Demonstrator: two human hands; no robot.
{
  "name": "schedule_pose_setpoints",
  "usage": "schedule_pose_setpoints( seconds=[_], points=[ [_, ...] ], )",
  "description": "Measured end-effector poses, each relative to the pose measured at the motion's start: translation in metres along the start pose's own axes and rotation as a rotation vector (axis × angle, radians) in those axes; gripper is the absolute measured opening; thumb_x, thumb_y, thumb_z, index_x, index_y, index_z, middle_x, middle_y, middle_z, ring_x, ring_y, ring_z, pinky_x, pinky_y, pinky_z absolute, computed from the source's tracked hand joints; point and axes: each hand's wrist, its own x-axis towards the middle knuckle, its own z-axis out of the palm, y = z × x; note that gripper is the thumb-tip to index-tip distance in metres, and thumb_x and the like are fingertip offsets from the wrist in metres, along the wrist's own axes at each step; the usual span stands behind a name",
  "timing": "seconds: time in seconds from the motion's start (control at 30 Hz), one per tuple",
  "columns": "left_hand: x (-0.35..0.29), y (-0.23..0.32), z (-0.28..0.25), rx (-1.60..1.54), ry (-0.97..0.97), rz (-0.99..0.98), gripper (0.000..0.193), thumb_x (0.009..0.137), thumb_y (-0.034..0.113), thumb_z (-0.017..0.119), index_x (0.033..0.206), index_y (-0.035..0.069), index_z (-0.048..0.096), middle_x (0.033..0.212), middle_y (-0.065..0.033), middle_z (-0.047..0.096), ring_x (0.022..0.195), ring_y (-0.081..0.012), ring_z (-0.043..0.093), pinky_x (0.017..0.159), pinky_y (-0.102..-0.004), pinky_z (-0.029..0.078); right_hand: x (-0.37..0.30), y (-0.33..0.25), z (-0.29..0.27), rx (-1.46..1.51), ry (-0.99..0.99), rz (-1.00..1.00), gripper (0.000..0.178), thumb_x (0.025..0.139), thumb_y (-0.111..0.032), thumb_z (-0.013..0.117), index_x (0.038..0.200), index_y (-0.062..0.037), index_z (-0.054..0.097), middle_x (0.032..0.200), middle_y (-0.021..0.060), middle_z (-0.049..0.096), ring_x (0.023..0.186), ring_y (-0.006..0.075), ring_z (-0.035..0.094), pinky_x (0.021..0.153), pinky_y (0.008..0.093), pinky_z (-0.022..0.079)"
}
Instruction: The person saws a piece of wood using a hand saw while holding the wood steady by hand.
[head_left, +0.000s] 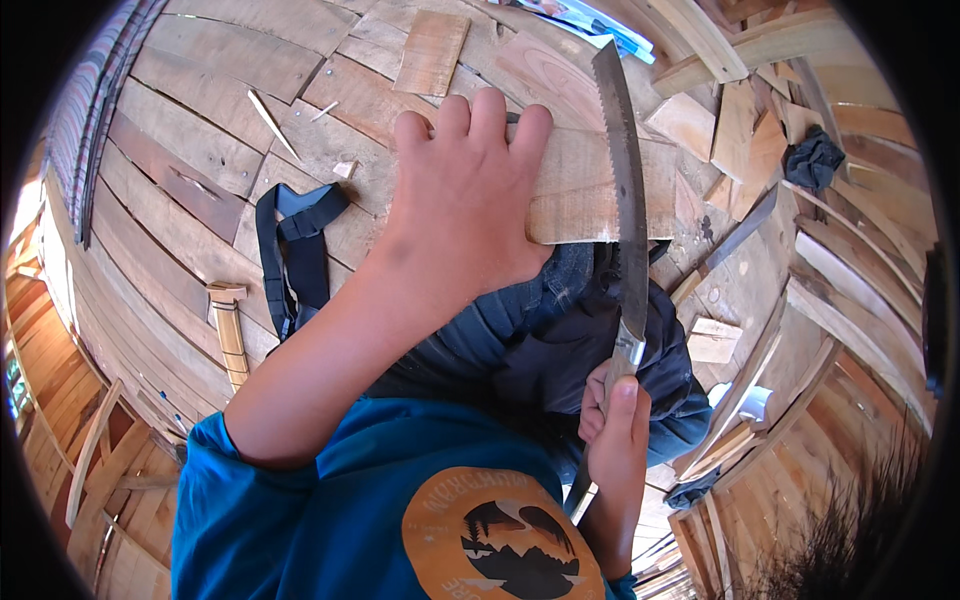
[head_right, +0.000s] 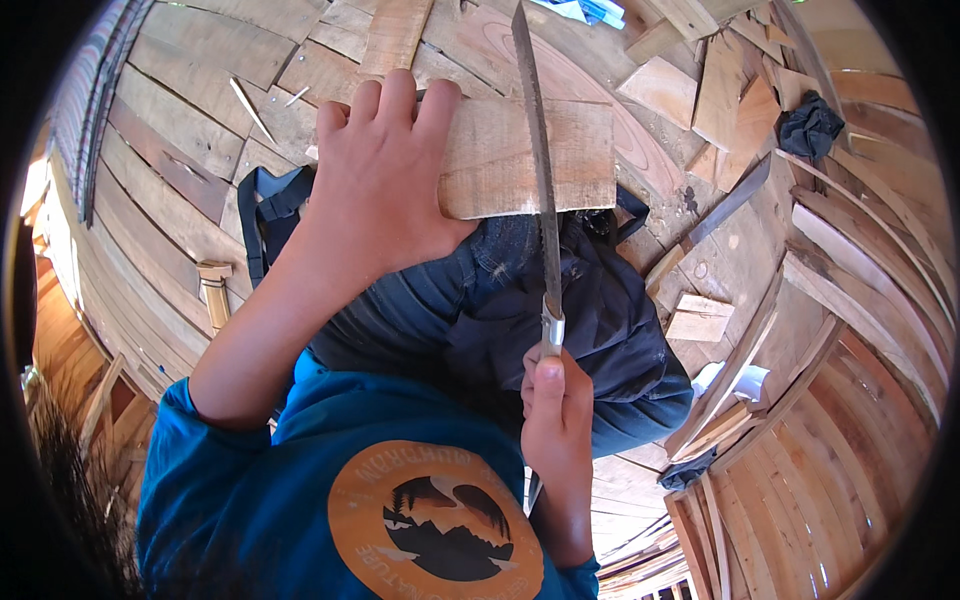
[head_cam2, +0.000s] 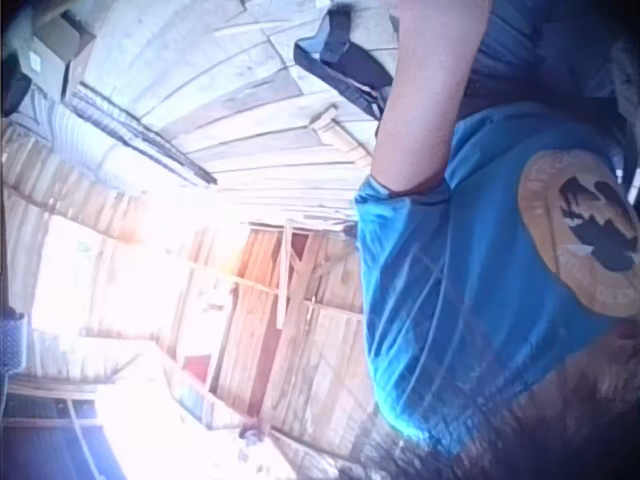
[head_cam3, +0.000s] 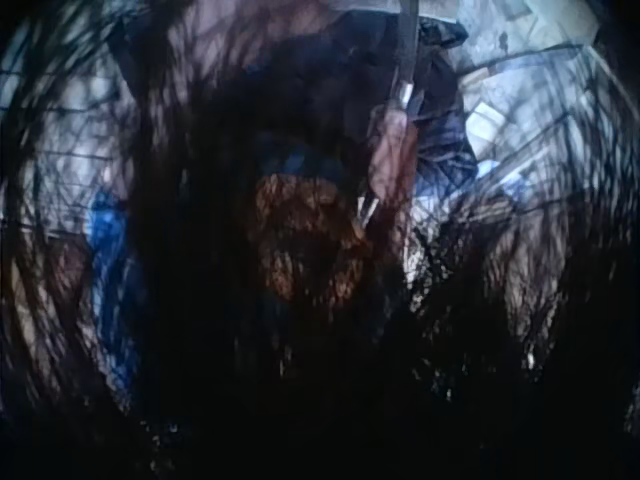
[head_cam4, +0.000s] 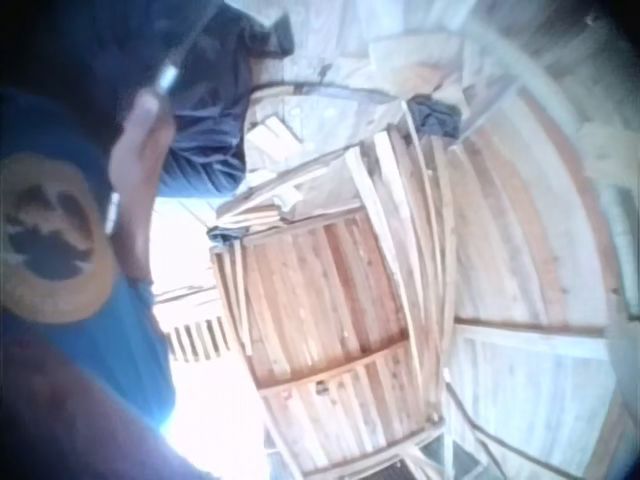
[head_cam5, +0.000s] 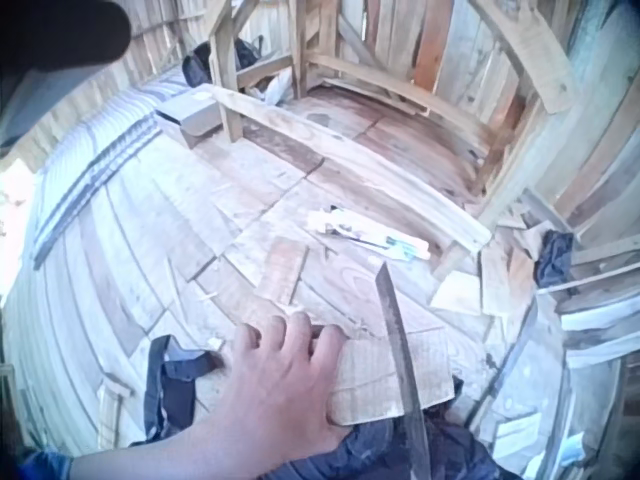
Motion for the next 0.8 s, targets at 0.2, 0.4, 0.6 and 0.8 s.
schedule_pose_setpoints(
  seconds=[0.2,0.4,0.6,0.8],
  points=[
    [-0.002,-0.004,0.005,-0.049,0.086,0.039,0.064,0.055,0.035,0.081,0.107,0.011,0.054,0.093,-0.0079,0.050,0.091,-0.0263,0.051,0.075,-0.0405,0.035,0.006,0.003,0.005,0.039,0.027,-0.004,0.059,0.100,-0.060,0.035,0.082,-0.0050,0.045,0.063,-0.0041,0.034,0.051,0.0029,0.029,0.045,0.0207,0.022],
    [0.000,-0.006,0.009,-0.087,0.116,0.018,0.061,0.056,0.034,0.080,0.106,0.011,0.054,0.092,-0.0086,0.051,0.090,-0.0268,0.051,0.074,-0.0408,0.035,0.021,-0.005,0.004,0.073,-0.044,-0.030,0.060,0.098,-0.065,0.033,0.084,-0.0072,0.043,0.060,-0.0020,0.036,0.047,0.0035,0.030,0.042,0.0193,0.023],
    [0.002,-0.004,0.005,-0.094,0.041,-0.008,0.064,0.056,0.035,0.080,0.108,0.009,0.054,0.096,-0.0104,0.051,0.092,-0.0286,0.052,0.076,-0.0419,0.036,0.019,-0.009,0.006,0.073,-0.024,0.007,0.055,0.102,-0.055,0.035,0.078,-0.0061,0.044,0.060,-0.0060,0.030,0.052,0.0020,0.028,0.045,0.0204,0.022],
    [0.001,-0.004,0.002,-0.081,0.000,-0.029,0.075,0.055,0.039,0.083,0.115,0.006,0.053,0.100,-0.0128,0.050,0.096,-0.0300,0.052,0.079,-0.0428,0.037,0.015,-0.007,0.008,0.082,-0.007,0.000,0.053,0.102,-0.053,0.035,0.080,-0.0057,0.045,0.061,-0.0059,0.032,0.052,0.0015,0.028,0.045,0.0199,0.021]
  ],
)
